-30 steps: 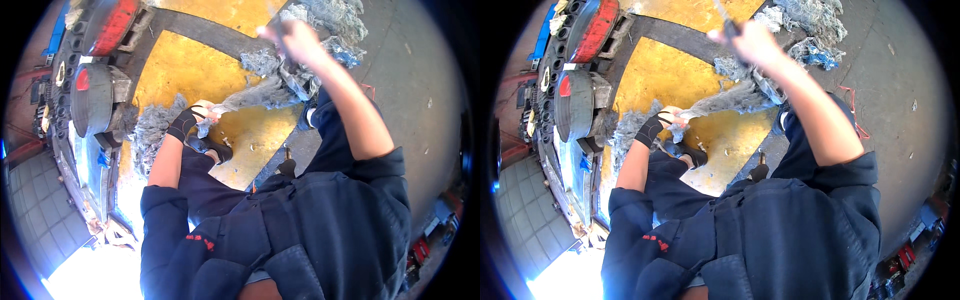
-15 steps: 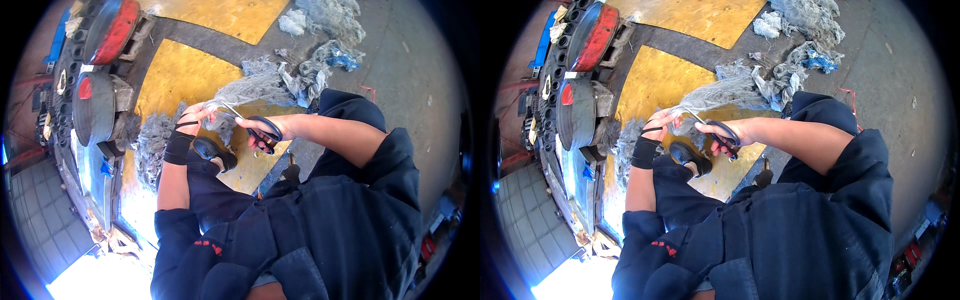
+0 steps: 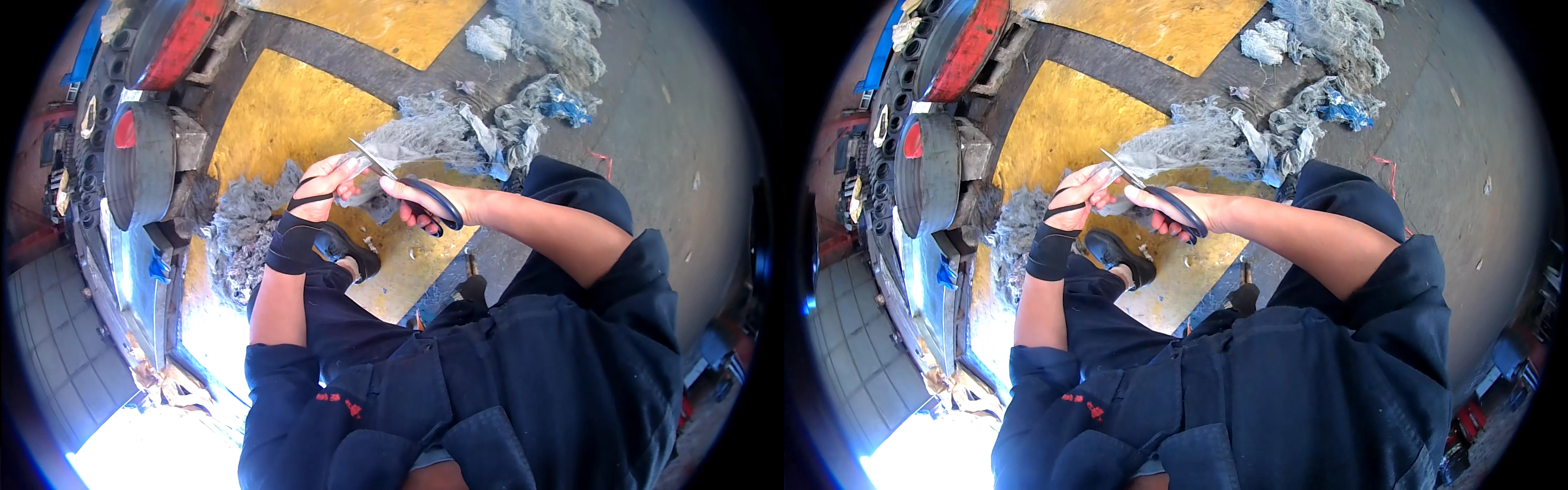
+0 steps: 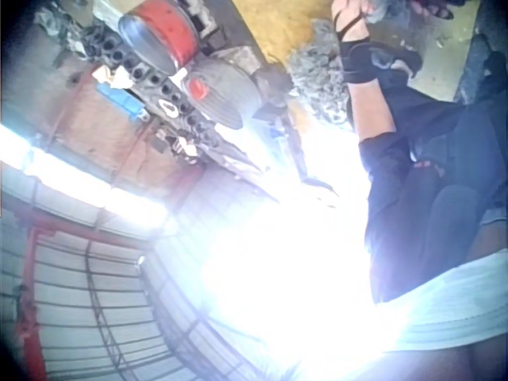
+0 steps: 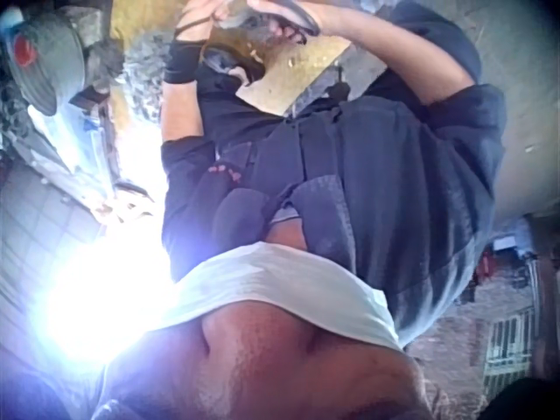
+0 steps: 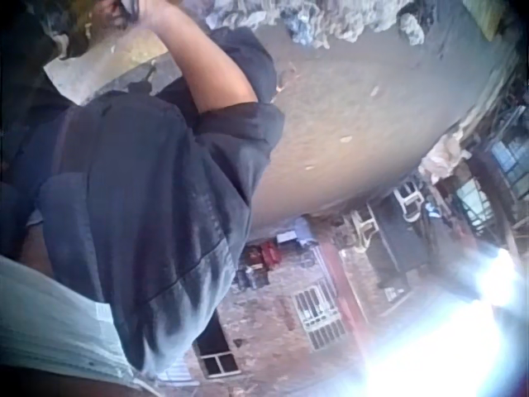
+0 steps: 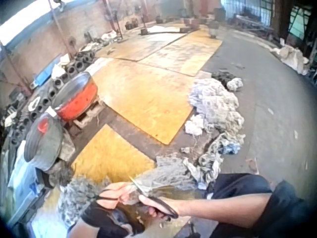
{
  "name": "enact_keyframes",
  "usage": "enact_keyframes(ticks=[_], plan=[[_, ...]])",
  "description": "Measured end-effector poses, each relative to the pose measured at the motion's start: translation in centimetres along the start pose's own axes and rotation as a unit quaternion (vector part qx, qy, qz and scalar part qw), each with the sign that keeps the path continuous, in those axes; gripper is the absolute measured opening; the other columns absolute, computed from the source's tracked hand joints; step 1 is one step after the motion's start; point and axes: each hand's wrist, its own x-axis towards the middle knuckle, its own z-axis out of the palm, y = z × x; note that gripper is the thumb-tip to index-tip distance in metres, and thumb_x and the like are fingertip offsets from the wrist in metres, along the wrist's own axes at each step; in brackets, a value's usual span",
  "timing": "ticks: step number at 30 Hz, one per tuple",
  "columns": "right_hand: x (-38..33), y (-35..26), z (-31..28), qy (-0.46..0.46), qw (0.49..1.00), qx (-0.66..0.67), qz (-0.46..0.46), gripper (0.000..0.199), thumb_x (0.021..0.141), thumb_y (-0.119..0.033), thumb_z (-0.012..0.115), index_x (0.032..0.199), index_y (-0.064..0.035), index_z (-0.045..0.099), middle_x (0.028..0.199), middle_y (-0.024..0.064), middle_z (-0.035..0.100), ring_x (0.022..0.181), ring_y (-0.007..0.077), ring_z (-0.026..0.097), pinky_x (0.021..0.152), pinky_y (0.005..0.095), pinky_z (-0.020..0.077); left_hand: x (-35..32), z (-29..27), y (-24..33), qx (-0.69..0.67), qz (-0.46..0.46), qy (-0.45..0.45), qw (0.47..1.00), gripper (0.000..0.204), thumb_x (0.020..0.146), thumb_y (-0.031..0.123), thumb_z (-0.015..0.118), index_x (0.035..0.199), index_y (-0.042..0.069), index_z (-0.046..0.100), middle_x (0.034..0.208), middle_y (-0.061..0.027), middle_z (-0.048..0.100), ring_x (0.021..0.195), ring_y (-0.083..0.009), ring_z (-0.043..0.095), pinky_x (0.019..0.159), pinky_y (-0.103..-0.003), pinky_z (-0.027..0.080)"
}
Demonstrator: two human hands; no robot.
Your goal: The person uses scissors to cut small pieces from a long strip of gray fibrous material, then gathers the material and places it into a blue bin.
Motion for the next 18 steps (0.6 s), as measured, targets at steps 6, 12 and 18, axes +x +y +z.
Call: enact_keyframes(ticks=[6, 12, 18], plan=[[-0.9, -0.8, 0.5, 0.017, 1.0, 0.019, 0.001, 0.07, 0.08, -0.077, 0.041, 0.065, -0.0092, 0.042, 0.056, -0.0008, 0.038, 0.044, 0.0095, 0.037, 0.039, 0.0239, 0.0323, -0.1, -0.1, 0.0, 0.0, 0.018, 0.0, 1.0, 0.027, 0.094, 0.028, 0.054, 0.093, 0.002, 0.059, 0.06, 0.0056, 0.039, 0.058, -0.0072, 0.038, 0.07, -0.027, 0.042], [-1.3, -1.2, 0.6, 0.03, 0.999, 0.013, -0.004, 0.069, 0.079, -0.077, 0.043, 0.064, -0.01, 0.041, 0.055, -0.001, 0.038, 0.043, 0.0095, 0.038, 0.038, 0.0237, 0.0311, -0.1, 0.1, 0.0, -0.016, 0.03, 0.016, 0.999, 0.028, 0.094, 0.03, 0.054, 0.091, 0.003, 0.058, 0.059, 0.0058, 0.038, 0.059, -0.0071, 0.038, 0.071, -0.027, 0.043], [-0.3, -0.3, 0.6, -0.005, 0.996, 0.07, -0.051, 0.068, 0.076, -0.08, 0.044, 0.063, -0.0129, 0.04, 0.056, -0.0027, 0.036, 0.044, 0.0089, 0.038, 0.04, 0.0234, 0.0321, 0.2, 0.2, 0.1, -0.025, 0.053, 0.011, 0.998, 0.028, 0.095, 0.03, 0.053, 0.09, 0.003, 0.057, 0.059, 0.0057, 0.037, 0.058, -0.0072, 0.038, 0.07, -0.027, 0.042]])
